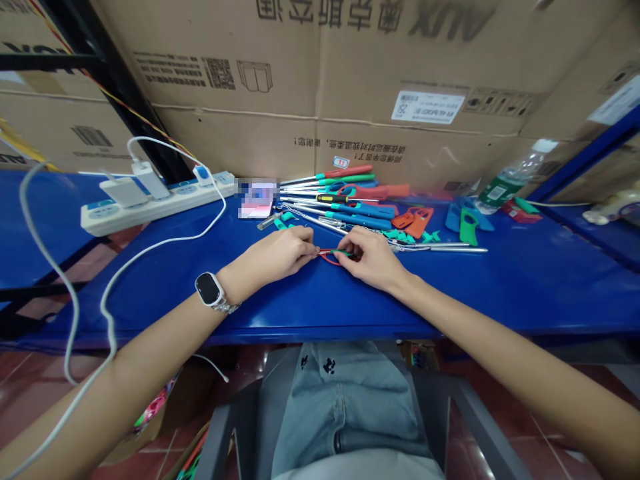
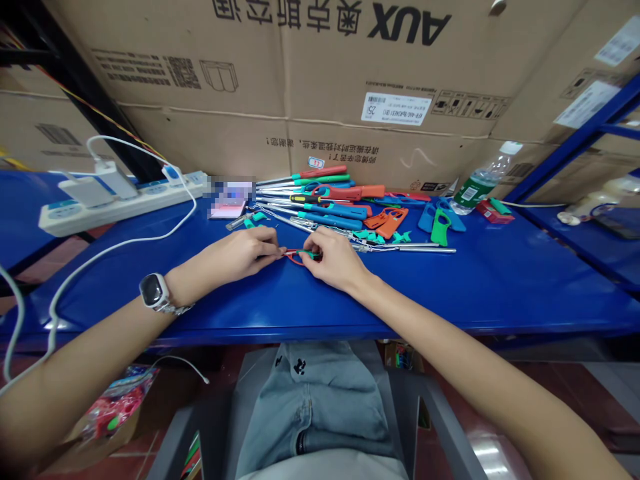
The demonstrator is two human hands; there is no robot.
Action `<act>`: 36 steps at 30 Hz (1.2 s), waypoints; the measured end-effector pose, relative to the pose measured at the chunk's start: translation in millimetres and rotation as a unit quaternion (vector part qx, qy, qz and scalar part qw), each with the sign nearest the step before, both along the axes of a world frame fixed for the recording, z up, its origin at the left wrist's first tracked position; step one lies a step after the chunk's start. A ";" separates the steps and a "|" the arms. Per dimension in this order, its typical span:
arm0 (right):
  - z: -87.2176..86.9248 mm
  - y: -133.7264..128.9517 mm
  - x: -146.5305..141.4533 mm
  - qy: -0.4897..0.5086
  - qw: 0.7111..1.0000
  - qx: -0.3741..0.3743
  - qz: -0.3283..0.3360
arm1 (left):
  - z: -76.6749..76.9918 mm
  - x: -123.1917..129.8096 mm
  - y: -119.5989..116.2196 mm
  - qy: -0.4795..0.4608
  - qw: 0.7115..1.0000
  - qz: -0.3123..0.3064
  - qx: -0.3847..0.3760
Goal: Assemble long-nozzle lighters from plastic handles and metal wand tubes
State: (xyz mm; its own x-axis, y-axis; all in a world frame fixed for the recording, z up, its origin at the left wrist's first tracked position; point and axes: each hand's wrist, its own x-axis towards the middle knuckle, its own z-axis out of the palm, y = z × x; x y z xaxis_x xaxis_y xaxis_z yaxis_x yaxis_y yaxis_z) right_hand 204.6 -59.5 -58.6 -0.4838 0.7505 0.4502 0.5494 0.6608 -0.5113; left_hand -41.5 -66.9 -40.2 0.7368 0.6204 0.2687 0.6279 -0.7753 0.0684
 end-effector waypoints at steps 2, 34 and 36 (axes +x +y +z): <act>-1.0 0.4 0.0 0.009 1.000 0.000 -0.004 | -0.2 0.4 -0.2 0.004 1.000 0.003 0.004; 6.0 -1.9 -7.1 0.020 0.998 -0.053 -0.040 | -0.1 2.7 -3.1 -0.003 1.000 0.014 0.002; 7.9 -1.8 -7.7 0.019 0.996 -0.069 -0.047 | 0.8 4.4 -3.7 0.005 1.000 0.018 0.007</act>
State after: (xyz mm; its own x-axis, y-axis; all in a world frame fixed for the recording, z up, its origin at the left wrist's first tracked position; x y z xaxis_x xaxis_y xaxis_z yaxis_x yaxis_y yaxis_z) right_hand 196.9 -61.3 -50.8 -0.3928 0.8481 0.3556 0.5839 0.5287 -0.6160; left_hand -37.1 -70.6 -39.3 0.7176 0.6422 0.2695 0.6553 -0.7536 0.0510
